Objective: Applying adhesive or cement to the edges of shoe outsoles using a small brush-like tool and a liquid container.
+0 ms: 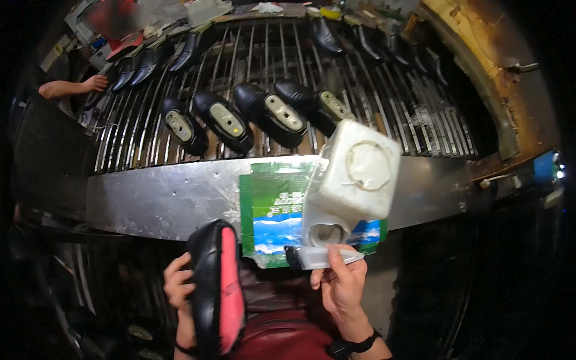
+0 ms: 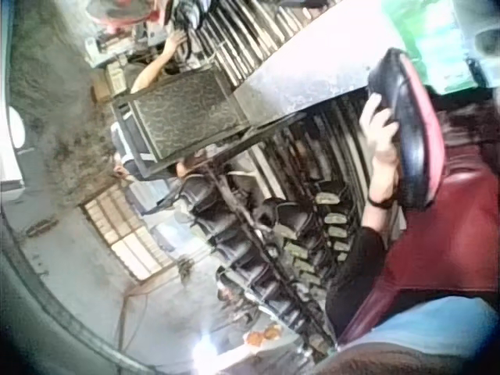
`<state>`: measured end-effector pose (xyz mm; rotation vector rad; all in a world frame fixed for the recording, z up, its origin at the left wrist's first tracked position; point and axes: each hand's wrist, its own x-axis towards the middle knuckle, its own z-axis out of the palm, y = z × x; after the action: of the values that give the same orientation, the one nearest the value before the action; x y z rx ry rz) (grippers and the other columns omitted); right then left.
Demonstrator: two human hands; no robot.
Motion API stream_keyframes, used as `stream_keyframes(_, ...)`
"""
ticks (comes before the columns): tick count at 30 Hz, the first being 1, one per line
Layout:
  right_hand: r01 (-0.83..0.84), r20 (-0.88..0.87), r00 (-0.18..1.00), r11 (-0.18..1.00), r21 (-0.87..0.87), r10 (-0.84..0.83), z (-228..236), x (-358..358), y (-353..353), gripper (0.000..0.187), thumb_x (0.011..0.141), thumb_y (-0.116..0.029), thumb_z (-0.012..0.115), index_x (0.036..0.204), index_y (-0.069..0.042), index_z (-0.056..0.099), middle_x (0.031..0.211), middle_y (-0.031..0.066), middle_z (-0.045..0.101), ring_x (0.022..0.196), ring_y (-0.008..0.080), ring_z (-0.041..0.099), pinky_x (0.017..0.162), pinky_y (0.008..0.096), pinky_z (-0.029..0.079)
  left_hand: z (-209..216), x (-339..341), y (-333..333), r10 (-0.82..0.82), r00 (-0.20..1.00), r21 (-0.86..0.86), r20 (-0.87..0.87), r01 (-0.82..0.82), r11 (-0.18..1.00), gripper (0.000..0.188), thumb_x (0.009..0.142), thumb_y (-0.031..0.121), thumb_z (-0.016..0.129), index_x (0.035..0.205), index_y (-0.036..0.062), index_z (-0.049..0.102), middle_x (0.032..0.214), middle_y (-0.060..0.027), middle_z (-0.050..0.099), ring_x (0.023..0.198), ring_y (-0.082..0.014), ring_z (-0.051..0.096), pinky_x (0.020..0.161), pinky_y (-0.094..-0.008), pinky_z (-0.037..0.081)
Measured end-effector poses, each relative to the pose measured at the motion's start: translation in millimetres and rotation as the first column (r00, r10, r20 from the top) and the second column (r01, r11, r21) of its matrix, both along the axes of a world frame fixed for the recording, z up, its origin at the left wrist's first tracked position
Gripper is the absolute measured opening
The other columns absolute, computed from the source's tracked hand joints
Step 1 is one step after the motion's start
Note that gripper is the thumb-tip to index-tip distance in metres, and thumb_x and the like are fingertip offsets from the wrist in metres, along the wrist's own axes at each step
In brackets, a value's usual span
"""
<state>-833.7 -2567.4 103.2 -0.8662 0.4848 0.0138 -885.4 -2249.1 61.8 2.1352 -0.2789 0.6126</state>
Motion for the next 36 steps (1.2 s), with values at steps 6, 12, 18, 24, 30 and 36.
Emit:
stream_keyframes(6, -0.354, 0.112, 0.929, 0.935, -0.017, 0.354, -15, 3, 34, 0.013, 0.099, -0.002, 0.069, 0.108, 0.007, 0.067, 0.084, 0.0167, 0.072, 0.062, 0.0188, 0.069, 0.050, 0.0287, 0.052, -35, 12, 1, -0.127, 0.987, 0.405, 0.098, 0.077, 0.911, 0.035, 0.092, 0.001, 0.065, 0.121, 0.0097, 0.048, 0.135, -0.0232, 0.062, 0.123, -0.0456, 0.061, 0.099, -0.0534, 0.057)
stream_keyframes(12, -0.419, 0.116, 0.865, 0.831, -0.366, 0.488, -19, 28, 68, 0.013, 0.097, -0.003, 0.072, 0.105, 0.007, 0.070, 0.084, 0.0113, 0.072, 0.062, 0.0132, 0.068, 0.050, 0.0253, 0.051, -37, 8, 1, -0.120, 0.991, 0.393, 0.060, 0.087, 0.915, 0.039, 0.092, 0.001, 0.066, 0.125, 0.0106, 0.048, 0.136, -0.0221, 0.062, 0.125, -0.0447, 0.058, 0.096, -0.0528, 0.057)
stream_keyframes(18, -0.323, 0.089, 0.908, 0.819, -0.474, 0.409, -32, 99, 100, 0.017, 0.097, -0.011, 0.075, 0.099, 0.004, 0.066, 0.076, 0.0068, 0.070, 0.056, 0.0112, 0.064, 0.049, 0.0250, 0.050, -46, 6, 2, -0.126, 0.983, 0.381, 0.134, 0.067, 0.922, 0.035, 0.094, 0.003, 0.064, 0.126, 0.0110, 0.050, 0.135, -0.0214, 0.063, 0.123, -0.0440, 0.060, 0.094, -0.0511, 0.058)
stream_keyframes(24, -0.405, 0.045, 0.889, 0.829, -0.386, 0.455, -15, 51, 75, 0.015, 0.098, -0.011, 0.073, 0.100, 0.003, 0.069, 0.079, 0.0076, 0.071, 0.061, 0.0117, 0.067, 0.052, 0.0254, 0.051, -45, 11, -1, -0.090, 0.974, 0.338, 0.210, 0.015, 0.941, 0.032, 0.093, 0.003, 0.066, 0.122, 0.0102, 0.054, 0.129, -0.0201, 0.068, 0.121, -0.0437, 0.062, 0.093, -0.0487, 0.059)
stream_keyframes(30, -0.538, 0.104, 0.744, 0.684, -0.492, 0.660, 5, -24, 44, 0.011, 0.097, -0.006, 0.073, 0.100, 0.005, 0.072, 0.086, 0.0106, 0.075, 0.070, 0.0126, 0.070, 0.059, 0.0248, 0.054, -41, 18, -6, -0.071, 0.969, 0.323, 0.239, -0.010, 0.946, 0.030, 0.091, 0.004, 0.068, 0.118, 0.0088, 0.056, 0.128, -0.0204, 0.069, 0.121, -0.0430, 0.062, 0.096, -0.0479, 0.059)
stream_keyframes(36, -0.397, 0.451, 0.292, 0.536, -0.745, 0.843, 39, -62, 37, 0.018, 0.084, -0.001, 0.081, 0.099, 0.006, 0.074, 0.095, 0.0171, 0.075, 0.082, 0.0287, 0.076, 0.070, 0.0348, 0.062, -31, 20, -12, -0.057, 0.967, 0.347, 0.250, -0.034, 0.937, 0.028, 0.090, 0.004, 0.069, 0.116, 0.0057, 0.058, 0.128, -0.0216, 0.069, 0.121, -0.0434, 0.062, 0.097, -0.0465, 0.058)
